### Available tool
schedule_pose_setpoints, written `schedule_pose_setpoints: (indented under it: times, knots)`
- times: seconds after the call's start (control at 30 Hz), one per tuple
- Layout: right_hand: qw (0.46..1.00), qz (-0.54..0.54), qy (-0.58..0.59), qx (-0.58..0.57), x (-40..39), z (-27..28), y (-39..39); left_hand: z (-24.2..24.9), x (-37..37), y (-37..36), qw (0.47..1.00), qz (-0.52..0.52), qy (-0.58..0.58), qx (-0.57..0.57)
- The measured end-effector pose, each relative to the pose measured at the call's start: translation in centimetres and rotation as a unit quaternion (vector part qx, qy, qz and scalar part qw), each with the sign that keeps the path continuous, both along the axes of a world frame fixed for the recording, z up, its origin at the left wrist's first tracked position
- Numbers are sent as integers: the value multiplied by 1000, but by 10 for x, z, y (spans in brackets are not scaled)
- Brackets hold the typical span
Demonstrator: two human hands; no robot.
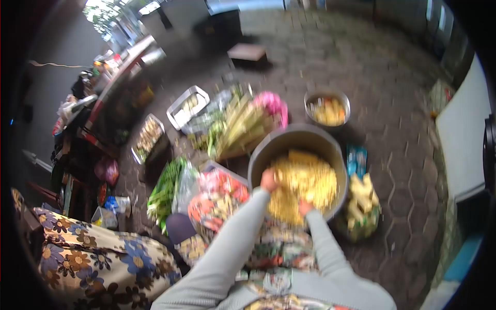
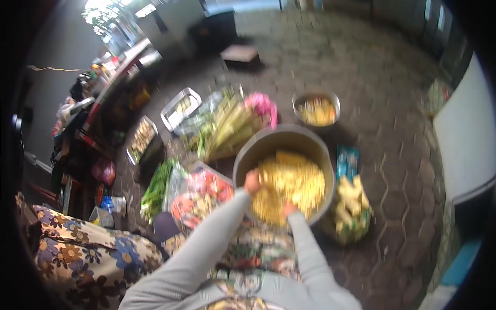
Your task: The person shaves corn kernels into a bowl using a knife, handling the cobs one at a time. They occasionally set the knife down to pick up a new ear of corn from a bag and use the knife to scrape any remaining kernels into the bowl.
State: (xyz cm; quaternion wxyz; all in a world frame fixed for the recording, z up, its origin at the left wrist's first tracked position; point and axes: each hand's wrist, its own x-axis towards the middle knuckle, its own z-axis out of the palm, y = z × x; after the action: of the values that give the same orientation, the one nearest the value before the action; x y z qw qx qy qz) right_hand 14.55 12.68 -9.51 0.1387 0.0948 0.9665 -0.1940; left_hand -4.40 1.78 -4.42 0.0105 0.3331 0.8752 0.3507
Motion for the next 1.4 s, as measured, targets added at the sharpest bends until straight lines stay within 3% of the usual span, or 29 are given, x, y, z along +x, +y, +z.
schedule_pose_setpoints:
  times: [0.03, 0.07, 0.1, 0.13, 0.27, 0.33, 0.47, 0.53, 0.7, 0.8, 0.9, 0.93, 0.97, 1.03, 1.1, 1.17, 1.23, 1.27, 1.3, 1.33, 1.4]
  knots:
    - [978, -143, -60, -140, -2, 2, 2, 23, 0, -1, 993, -72, -70, -61]
    - [963, -201, -40, -177, 1, 44, 0, 38, 4, -1, 987, -126, -58, -79]
    - [958, -211, 2, -196, 6, 61, 1, 36, 8, 0, 991, -86, -46, -88]
    - [953, -223, 0, -203, 14, 57, -1, 33, 5, 0, 989, -93, -87, -77]
    - [942, -264, -40, -204, 8, 45, -4, 27, 6, 4, 989, -138, -57, -20]
    - [929, -288, -31, -229, 7, 68, -11, 32, 3, 2, 986, -160, -28, -31]
    - [934, -255, -71, -239, 3, 75, -9, 48, -1, 7, 978, -172, -62, -102]
    - [933, -254, -81, -240, 2, 76, -9, 54, -2, 6, 974, -129, -130, -129]
    - [928, -252, -72, -263, 4, 59, -5, 53, -9, 8, 977, -49, -134, -161]
    - [928, -245, -83, -267, 5, 55, -3, 44, -17, 6, 942, 33, -281, -182]
    - [926, -239, -96, -277, 3, 69, 3, 42, -18, 6, 955, -27, -240, -173]
    - [925, -236, -105, -278, 1, 72, 5, 46, -17, 5, 978, -120, -73, -151]
    - [924, -233, -116, -281, 0, 73, 4, 50, -17, 5, 978, -117, -76, -154]
    - [920, -230, -127, -290, -3, 73, 3, 58, -18, 11, 961, -144, -193, -136]
    - [924, -222, -122, -288, -4, 71, 3, 66, -21, 17, 951, -121, -213, -189]
    - [926, -217, -97, -294, -6, 62, 5, 54, -25, 11, 956, -133, -212, -154]
    - [918, -211, -67, -330, -4, 64, 9, 35, -30, 7, 965, -158, -207, -41]
    - [907, -250, -32, -338, -2, 62, 9, 49, -28, 10, 970, -189, -124, -85]
    - [913, -267, 0, -310, 0, 53, 8, 58, -25, 12, 961, -163, -183, -131]
    - [914, -268, 4, -303, -1, 55, 12, 55, -23, 12, 960, -142, -219, -103]
    - [918, -282, -9, -279, 0, 64, 18, 58, -22, 13, 957, -118, -235, -119]
